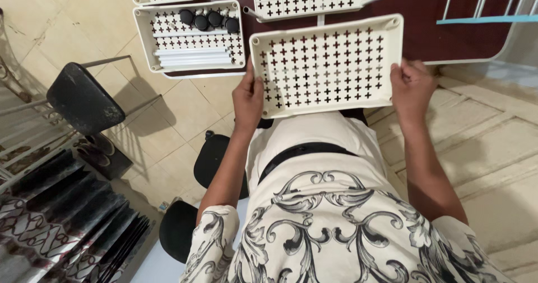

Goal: The person assembles a white plastic storage shelf by inserting white plastic rods into the holes of perforated trays. They connect multiple trays and rods to form a multi-tiered structure on a table.

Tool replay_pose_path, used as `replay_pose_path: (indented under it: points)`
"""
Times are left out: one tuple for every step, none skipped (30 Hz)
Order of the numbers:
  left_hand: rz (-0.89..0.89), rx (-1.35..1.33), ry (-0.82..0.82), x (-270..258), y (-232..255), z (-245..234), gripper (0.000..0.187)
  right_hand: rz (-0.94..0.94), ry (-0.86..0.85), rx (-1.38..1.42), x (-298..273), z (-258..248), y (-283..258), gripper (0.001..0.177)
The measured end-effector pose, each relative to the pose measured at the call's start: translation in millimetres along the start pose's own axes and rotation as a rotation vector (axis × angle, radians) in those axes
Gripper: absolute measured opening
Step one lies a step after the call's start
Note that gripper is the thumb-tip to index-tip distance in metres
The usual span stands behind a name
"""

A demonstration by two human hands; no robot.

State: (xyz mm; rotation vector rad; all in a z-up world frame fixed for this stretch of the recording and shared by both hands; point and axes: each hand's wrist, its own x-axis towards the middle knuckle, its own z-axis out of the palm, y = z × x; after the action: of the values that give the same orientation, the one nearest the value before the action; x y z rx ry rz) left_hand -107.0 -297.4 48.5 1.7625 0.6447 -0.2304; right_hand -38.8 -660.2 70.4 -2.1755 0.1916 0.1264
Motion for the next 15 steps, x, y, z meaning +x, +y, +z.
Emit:
replay_pose_path:
  points:
    - [0.105, 0.035, 0.009, 4, -7, 1, 0.055, 0.016, -0.009, 0.026, 0, 6, 10, 0.017]
    - [0.210, 0.070, 0.015, 9, -13, 3, 0.055, 0.033, -0.018, 0.052, 0, 12, 20, 0.016]
    - [0.309, 0.106, 0.017, 12, -22, 5, 0.054, 0.055, -0.030, 0.076, -3, 17, 30, 0.016]
    - [0.256, 0.156, 0.020, 17, -31, 8, 0.055, 0.049, -0.036, 0.049, -4, 23, 40, 0.018]
    - [0.206, 0.208, 0.022, 26, -40, 11, 0.055, 0.043, -0.038, 0.025, -3, 31, 50, 0.020]
    - [0.155, 0.259, 0.023, 36, -49, 14, 0.056, 0.037, -0.042, 0.000, 0, 40, 60, 0.022]
    - [0.214, 0.266, 0.037, 46, -59, 18, 0.057, -0.007, -0.042, -0.058, 2, 47, 69, 0.018]
    - [0.273, 0.273, 0.051, 57, -70, 22, 0.057, -0.050, -0.042, -0.115, 5, 54, 78, 0.014]
    - [0.335, 0.278, 0.065, 65, -81, 26, 0.058, -0.096, -0.042, -0.173, 9, 58, 85, 0.013]
    - [0.285, 0.292, 0.058, 71, -91, 30, 0.058, -0.089, -0.033, -0.168, 11, 61, 91, 0.013]
    - [0.241, 0.309, 0.054, 79, -99, 34, 0.058, -0.088, -0.022, -0.159, 14, 68, 96, 0.014]
    - [0.197, 0.325, 0.050, 87, -107, 36, 0.058, -0.087, -0.010, -0.149, 18, 73, 100, 0.015]
    - [0.204, 0.327, 0.061, 92, -114, 39, 0.059, -0.087, -0.015, -0.165, 20, 77, 103, 0.015]
    - [0.212, 0.330, 0.072, 96, -119, 40, 0.060, -0.088, -0.019, -0.181, 20, 82, 105, 0.015]
    - [0.222, 0.331, 0.086, 103, -123, 42, 0.061, -0.093, -0.022, -0.197, 24, 85, 108, 0.015]
